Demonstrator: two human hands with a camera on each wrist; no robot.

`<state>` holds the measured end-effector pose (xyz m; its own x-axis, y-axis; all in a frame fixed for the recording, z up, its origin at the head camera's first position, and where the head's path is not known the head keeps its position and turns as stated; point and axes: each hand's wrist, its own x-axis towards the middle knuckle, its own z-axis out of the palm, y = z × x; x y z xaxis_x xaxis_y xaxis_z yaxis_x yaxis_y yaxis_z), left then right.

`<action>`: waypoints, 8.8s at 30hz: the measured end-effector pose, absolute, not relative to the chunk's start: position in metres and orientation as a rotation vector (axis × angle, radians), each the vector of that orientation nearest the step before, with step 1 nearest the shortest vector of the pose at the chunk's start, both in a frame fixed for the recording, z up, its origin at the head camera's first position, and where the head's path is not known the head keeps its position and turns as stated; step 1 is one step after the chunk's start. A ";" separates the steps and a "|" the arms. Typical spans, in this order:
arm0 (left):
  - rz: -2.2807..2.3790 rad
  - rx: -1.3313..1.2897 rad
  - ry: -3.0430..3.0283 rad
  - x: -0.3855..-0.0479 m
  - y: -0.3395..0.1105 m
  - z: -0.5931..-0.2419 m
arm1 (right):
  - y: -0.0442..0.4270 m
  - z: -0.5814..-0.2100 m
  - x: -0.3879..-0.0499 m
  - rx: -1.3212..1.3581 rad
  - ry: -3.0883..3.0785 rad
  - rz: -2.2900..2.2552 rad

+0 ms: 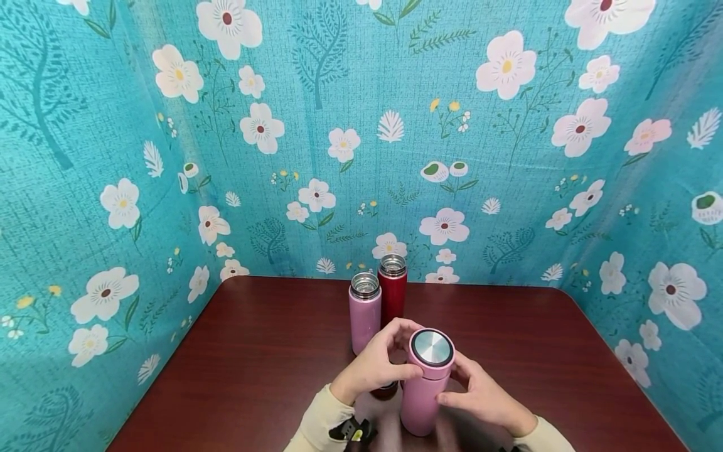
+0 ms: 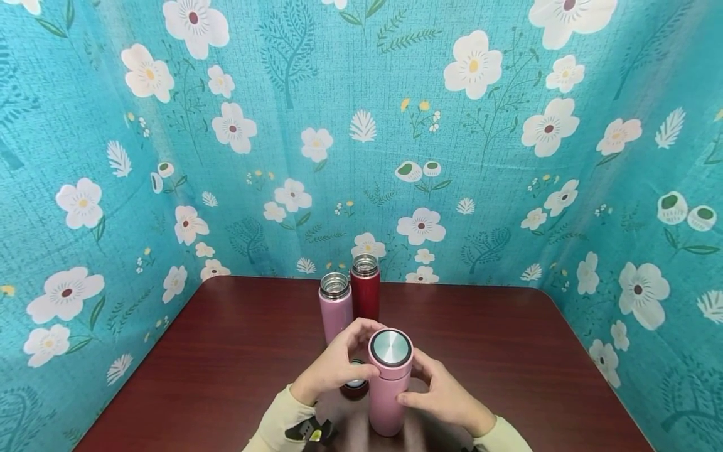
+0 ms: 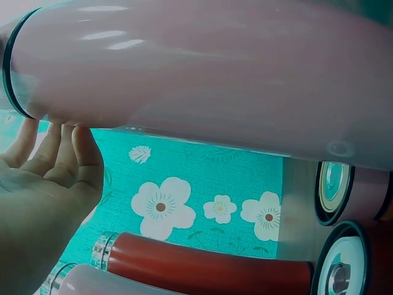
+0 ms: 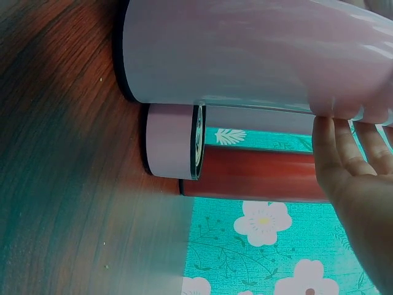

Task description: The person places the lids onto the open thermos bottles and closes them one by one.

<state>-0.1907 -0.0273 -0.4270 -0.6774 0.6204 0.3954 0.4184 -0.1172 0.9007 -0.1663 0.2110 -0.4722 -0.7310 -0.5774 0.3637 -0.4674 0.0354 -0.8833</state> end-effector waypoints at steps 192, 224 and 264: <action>1.880 1.231 1.885 -0.192 -0.027 -0.431 | 0.211 -0.472 -0.167 -1.155 2.232 -1.763; 1.890 1.155 1.994 -0.187 -0.025 -0.426 | 0.212 -0.472 -0.167 -1.138 2.211 -1.771; 1.912 1.100 2.024 -0.187 -0.021 -0.428 | 0.212 -0.472 -0.167 -1.165 2.228 -1.757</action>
<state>-0.1871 -0.0209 -0.4278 -0.7206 0.5882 0.3671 0.3999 -0.0800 0.9131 -0.1667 0.2120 -0.4723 -0.7094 -0.5932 0.3806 -0.5084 0.0567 -0.8593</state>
